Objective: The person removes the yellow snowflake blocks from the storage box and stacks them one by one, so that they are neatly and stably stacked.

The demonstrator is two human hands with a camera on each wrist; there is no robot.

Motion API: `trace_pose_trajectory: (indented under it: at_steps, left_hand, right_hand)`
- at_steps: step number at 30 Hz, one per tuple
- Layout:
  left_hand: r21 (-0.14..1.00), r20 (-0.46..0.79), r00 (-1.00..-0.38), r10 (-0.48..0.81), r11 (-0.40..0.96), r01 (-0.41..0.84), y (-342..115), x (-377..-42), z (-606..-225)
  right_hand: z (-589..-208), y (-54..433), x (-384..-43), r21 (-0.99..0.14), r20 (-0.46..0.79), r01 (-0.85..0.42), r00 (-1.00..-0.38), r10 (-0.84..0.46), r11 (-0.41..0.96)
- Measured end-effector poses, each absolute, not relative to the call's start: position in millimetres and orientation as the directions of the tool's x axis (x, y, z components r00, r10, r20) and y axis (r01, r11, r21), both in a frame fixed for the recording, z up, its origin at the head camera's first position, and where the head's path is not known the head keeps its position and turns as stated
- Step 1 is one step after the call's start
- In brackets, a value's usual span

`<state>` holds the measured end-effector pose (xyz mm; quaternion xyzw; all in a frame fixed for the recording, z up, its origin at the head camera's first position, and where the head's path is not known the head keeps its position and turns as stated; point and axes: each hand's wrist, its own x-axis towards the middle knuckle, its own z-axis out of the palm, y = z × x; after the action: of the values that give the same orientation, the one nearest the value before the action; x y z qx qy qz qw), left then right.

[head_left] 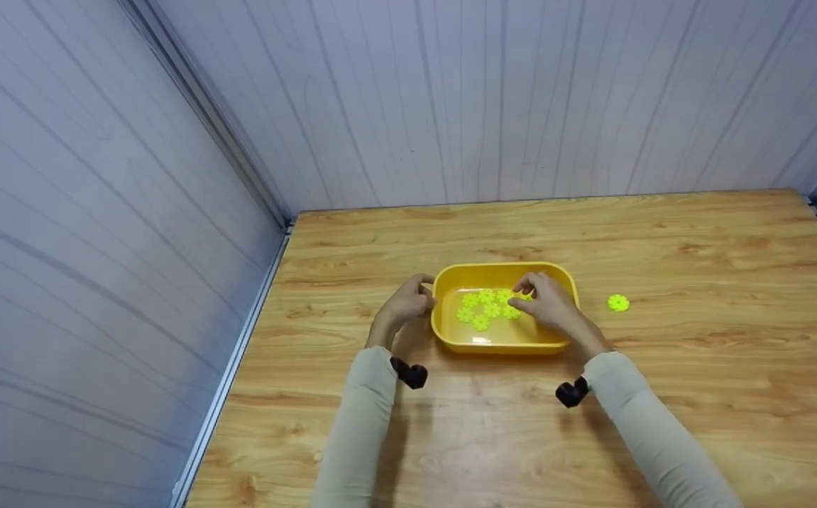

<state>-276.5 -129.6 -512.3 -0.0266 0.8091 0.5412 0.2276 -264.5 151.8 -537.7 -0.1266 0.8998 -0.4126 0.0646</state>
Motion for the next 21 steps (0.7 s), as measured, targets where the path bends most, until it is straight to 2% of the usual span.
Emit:
trace_pose_trajectory:
  at_steps: [12,21]
  left_hand:
    - [0.874,-0.385,-0.893,0.233,0.404,-0.271,-130.5,-278.0,-512.0]
    - [0.872,-0.408,-0.881,0.240,0.387,-0.299,-130.3,-277.6,-509.9]
  right_hand:
    - [-541.2,150.6,-268.3,-0.695,-0.084,-0.146,-0.956,-0.280,0.704]
    - [-547.8,145.0,-267.5,-0.607,-0.031,-0.215,-0.956,-0.293,0.765]
